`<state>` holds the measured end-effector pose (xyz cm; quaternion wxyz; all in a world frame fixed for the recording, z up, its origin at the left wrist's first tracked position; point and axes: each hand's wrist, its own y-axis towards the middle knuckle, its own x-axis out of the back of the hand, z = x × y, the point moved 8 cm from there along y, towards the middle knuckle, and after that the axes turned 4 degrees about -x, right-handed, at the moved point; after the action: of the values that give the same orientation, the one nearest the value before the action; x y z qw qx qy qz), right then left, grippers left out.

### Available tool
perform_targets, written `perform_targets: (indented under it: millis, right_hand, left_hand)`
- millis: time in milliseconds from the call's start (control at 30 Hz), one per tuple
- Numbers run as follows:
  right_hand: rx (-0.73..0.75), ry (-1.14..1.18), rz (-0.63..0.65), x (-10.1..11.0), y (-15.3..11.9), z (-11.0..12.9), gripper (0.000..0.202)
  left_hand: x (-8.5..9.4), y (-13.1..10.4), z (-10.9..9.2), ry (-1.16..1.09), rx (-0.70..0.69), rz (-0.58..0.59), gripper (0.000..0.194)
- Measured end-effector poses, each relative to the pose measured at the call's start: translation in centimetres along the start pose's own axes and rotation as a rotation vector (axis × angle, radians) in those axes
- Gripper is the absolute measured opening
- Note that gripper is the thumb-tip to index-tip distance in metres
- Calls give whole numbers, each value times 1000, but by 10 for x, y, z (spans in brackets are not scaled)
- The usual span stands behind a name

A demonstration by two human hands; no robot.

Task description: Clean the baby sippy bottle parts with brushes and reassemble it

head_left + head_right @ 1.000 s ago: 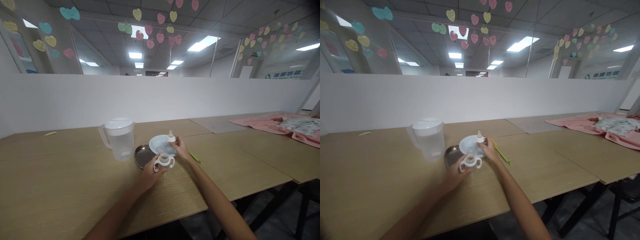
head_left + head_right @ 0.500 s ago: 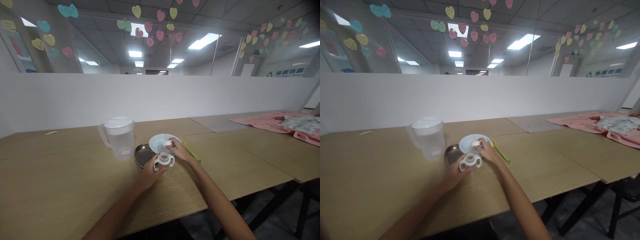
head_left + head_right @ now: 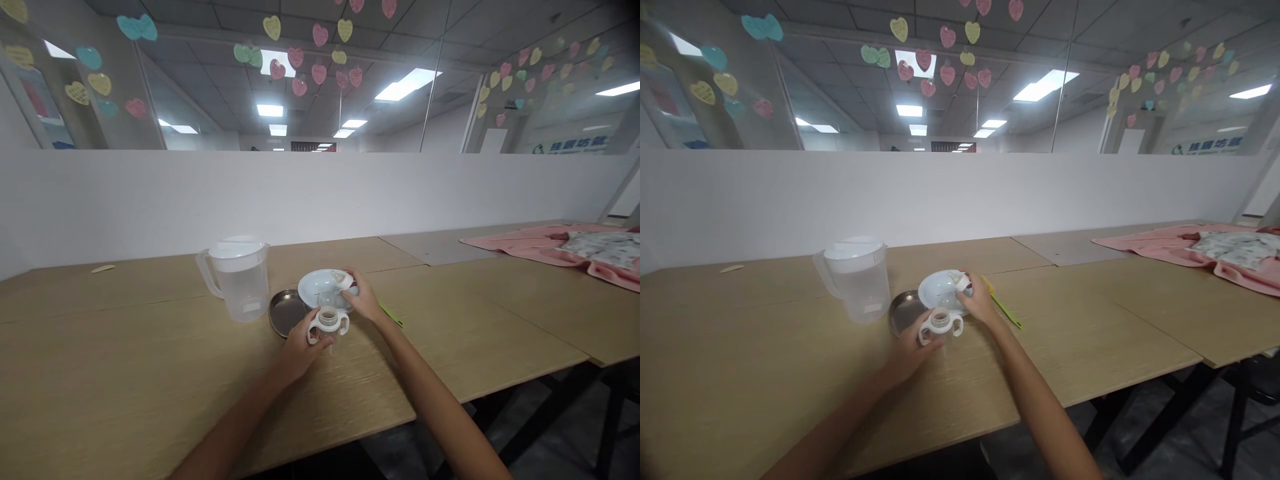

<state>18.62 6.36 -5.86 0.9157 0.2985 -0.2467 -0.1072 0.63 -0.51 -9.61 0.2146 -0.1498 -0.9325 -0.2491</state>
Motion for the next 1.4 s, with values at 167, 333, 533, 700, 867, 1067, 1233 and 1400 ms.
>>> perform_targets:
  millis: [167,333,533,700,867,1067,1233,1400]
  right_hand:
    - [126,-27,-90,6,0,9,45]
    - [54,-49,-146,6,2,-4,39]
    - [-21,-81,-159,7,2,-15,39]
    - [-27,-87,-191,10,2,-13,31]
    - [-126,-176,-189,11,2,-19,30]
    - [-140,-322,-190,11,1,-22,34]
    - [-33,-351,-163,7,-1,-15,31]
    - [176,-303,-63,-3,-3,2,40]
  left_hand:
    - [0,0,1,11,18,10,65]
    - [0,0,1,-3,-7,11,64]
    - [-1,0,2,-20,-17,18,64]
    - [0,0,3,-25,-16,9,63]
    - [2,1,0,-27,-43,-2,61]
    - [2,1,-1,-26,-49,2,60]
    - [2,1,-2,-18,-57,3,60]
    - [2,1,-3,-10,-70,3,59]
